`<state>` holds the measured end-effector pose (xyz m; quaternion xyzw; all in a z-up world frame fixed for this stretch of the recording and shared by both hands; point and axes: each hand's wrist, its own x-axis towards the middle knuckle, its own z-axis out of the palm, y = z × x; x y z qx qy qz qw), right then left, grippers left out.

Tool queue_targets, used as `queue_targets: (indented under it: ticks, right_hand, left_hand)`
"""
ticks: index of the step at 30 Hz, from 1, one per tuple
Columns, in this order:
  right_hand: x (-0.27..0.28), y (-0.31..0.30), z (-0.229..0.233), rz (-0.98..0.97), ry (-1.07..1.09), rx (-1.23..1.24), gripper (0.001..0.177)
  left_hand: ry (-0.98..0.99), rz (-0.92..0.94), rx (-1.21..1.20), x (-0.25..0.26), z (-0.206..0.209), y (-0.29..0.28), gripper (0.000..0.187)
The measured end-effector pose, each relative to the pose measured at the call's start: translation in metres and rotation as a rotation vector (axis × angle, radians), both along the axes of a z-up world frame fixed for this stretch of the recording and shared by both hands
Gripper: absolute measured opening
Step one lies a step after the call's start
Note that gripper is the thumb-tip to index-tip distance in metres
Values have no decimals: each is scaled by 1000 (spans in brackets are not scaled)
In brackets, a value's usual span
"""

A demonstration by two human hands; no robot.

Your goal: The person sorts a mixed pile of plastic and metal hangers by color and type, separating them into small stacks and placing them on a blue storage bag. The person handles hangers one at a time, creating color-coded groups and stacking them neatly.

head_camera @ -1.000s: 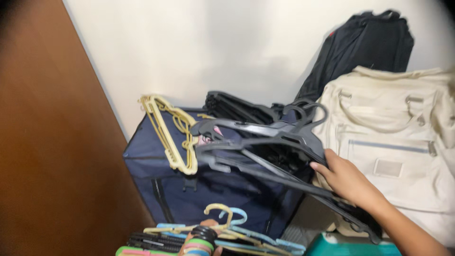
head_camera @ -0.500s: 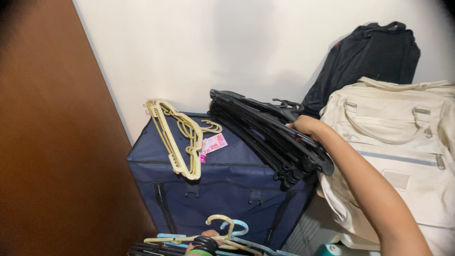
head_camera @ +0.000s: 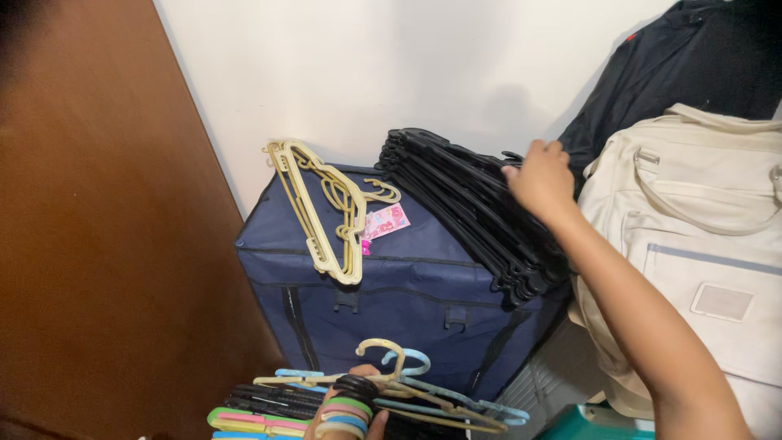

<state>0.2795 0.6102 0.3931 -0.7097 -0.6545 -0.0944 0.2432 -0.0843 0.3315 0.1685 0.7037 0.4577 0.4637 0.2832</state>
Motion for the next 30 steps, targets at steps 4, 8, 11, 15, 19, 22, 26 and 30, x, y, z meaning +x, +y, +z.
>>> queue_targets:
  ticks: [4,8,11,15,19,22,26,30]
  right_hand:
    - [-73,-81,17,373,9,-143,60]
    - [-109,-162,2,953,146,-568,72]
    - [-119,-210,-10,1110,31,-681,84]
    - [-132,-239,-27,1052,-106,-603,76]
    - [-130,-235,-42,1055,-23,-426,60]
    - [-128,-230,-53,1045,49,-394,49]
    - [-126,-232,-58,1049,113,-416,47]
    - [-127,-234,-57,946,137,-509,47]
  left_hand:
    - [-91,57,-60,5,0,-8,56]
    - [122,15,25,-2,-11,14,56]
    - [240,52,19,-6,-10,17,52]
    - [115,118,20,-9,13,-2,44]
    - [65,175,62,0,44,-11,40]
    - [55,138,34,5,61,-13,42]
    - [83,117,25,8,82,-13,41]
    - [60,150,-21,8,97,-17,34]
